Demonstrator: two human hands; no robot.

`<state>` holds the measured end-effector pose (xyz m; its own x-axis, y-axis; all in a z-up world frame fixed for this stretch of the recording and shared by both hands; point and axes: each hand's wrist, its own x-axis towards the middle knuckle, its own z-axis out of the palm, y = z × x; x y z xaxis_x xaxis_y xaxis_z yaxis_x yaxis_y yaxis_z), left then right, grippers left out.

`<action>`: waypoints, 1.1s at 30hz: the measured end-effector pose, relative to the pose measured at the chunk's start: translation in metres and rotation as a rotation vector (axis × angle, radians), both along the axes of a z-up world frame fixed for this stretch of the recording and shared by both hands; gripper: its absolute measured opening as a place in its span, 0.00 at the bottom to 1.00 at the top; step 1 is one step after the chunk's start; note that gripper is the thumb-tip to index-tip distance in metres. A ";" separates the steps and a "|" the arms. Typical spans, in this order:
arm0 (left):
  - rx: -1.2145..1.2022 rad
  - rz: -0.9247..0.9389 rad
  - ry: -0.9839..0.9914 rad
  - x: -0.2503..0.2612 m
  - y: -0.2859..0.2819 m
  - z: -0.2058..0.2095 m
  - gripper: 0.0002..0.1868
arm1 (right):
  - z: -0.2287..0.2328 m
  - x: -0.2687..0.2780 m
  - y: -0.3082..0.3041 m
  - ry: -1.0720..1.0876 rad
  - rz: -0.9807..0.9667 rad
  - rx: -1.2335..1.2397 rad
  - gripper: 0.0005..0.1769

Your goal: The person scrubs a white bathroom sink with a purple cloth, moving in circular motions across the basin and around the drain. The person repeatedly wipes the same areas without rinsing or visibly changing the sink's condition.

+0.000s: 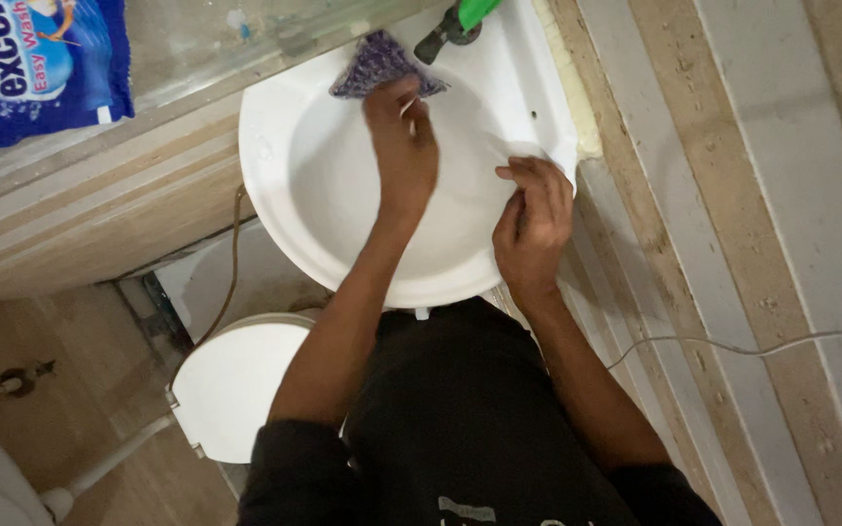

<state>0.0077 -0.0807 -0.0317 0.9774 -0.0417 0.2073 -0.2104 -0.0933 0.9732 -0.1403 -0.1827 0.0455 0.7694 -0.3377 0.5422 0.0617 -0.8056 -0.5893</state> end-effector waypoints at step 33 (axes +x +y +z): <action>1.056 -0.757 0.251 -0.095 0.040 0.061 0.15 | 0.001 -0.021 -0.007 -0.019 0.072 0.146 0.20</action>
